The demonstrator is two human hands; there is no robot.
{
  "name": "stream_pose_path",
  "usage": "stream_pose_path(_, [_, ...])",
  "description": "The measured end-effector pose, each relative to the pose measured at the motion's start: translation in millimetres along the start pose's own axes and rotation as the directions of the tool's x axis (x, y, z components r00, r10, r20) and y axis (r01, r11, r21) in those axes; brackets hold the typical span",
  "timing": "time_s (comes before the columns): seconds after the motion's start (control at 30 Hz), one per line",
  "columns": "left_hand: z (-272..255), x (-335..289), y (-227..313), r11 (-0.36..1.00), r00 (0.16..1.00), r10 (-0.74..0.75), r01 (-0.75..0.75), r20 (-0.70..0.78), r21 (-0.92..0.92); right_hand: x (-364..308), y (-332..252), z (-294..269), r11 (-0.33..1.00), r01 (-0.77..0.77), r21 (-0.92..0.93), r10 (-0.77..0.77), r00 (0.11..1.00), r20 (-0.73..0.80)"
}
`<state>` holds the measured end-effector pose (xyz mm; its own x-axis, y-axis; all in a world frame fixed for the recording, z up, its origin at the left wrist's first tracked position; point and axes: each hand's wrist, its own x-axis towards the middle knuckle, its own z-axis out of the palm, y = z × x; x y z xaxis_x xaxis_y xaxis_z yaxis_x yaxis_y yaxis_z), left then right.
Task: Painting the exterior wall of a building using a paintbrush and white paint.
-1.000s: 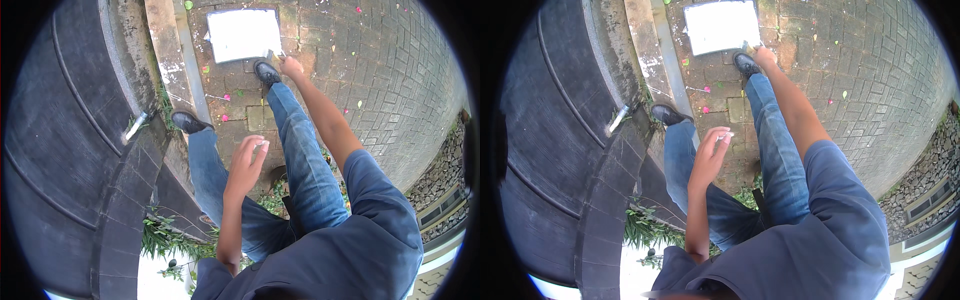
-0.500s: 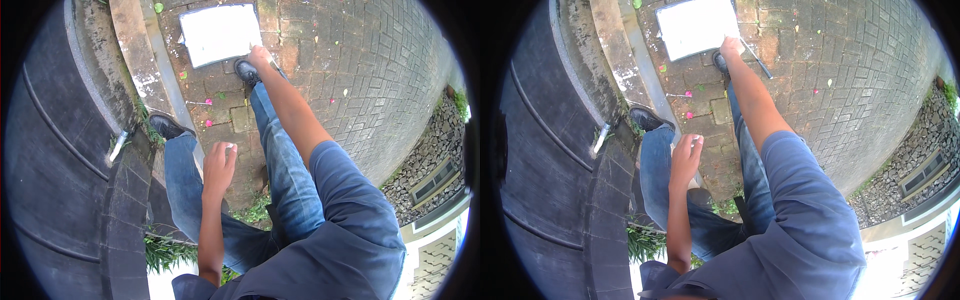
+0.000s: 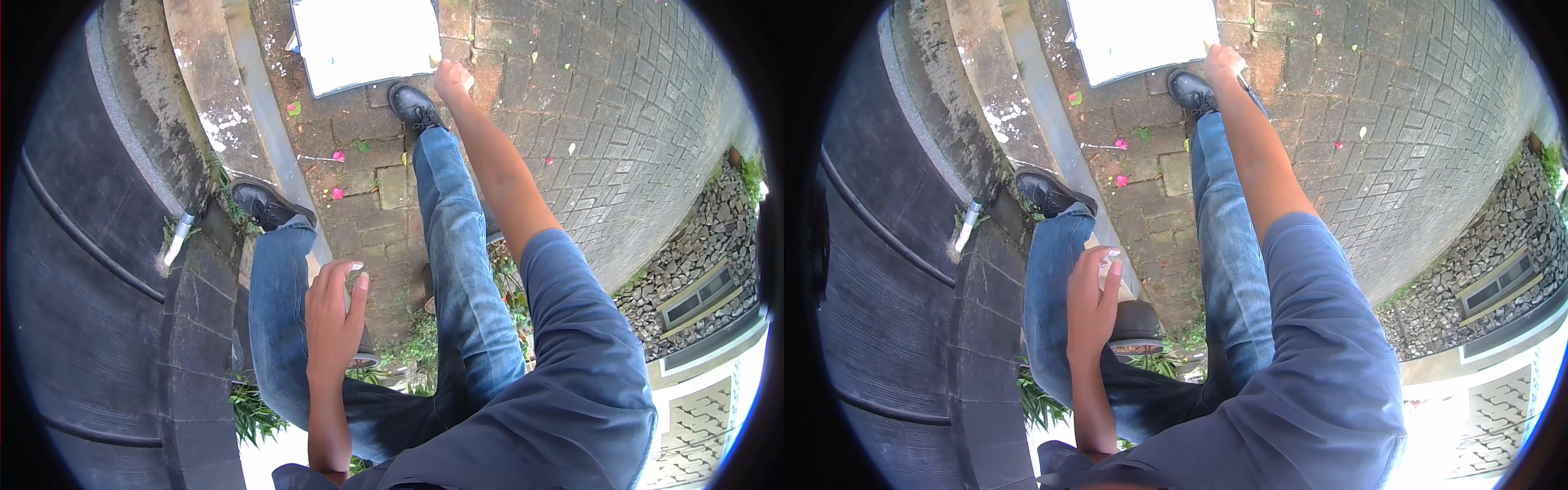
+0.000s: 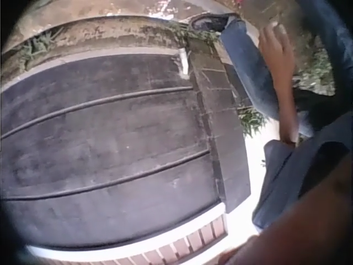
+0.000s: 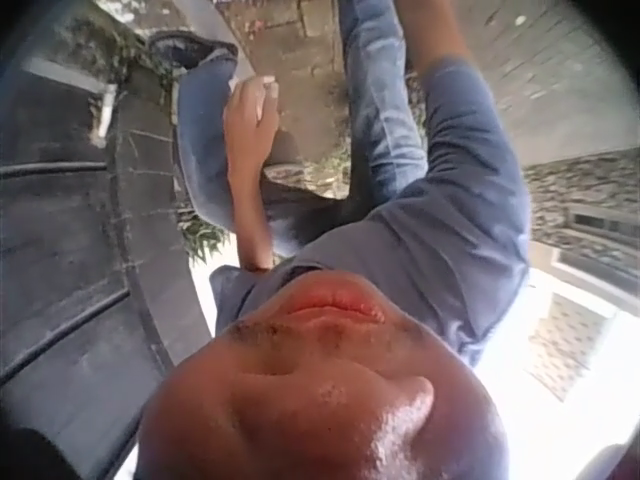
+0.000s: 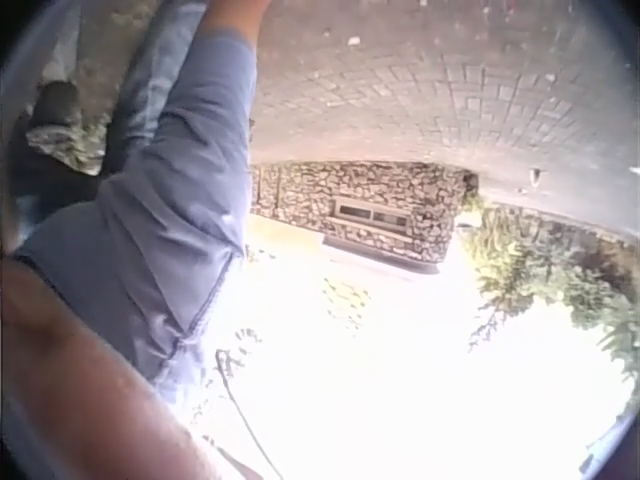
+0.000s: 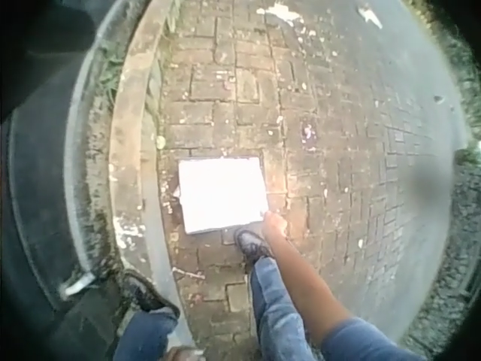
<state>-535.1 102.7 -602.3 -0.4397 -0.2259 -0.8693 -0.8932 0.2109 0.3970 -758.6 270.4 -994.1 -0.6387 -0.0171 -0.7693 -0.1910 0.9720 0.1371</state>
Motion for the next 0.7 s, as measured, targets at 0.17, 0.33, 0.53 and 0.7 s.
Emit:
stream_pose_path(0.17, [-5, -5, -4, 1.0, 1.0, -0.029, 0.029, 0.002, 0.001, 8, -22, 11, 0.998, 0.051, -0.026, -0.051, 0.999, -0.006])
stream_pose_path(0.33, [-6, -6, -7, 1.0, 1.0, -0.015, 0.015, -0.009, -0.013, -6, -44, 7, 0.981, 0.087, -0.174, -0.081, 0.996, 0.043])
stream_pose_path(0.53, [-14, -6, -5, 0.998, 0.999, -0.031, 0.029, -0.035, -0.047, -19, -50, -3, 0.872, 0.277, -0.403, -0.286, 0.957, 0.038])
stream_pose_path(0.7, [-16, -6, -6, 0.996, 0.999, -0.041, 0.039, -0.027, -0.08, 1, -45, -14, 0.58, 0.545, -0.605, -0.617, 0.779, 0.111])
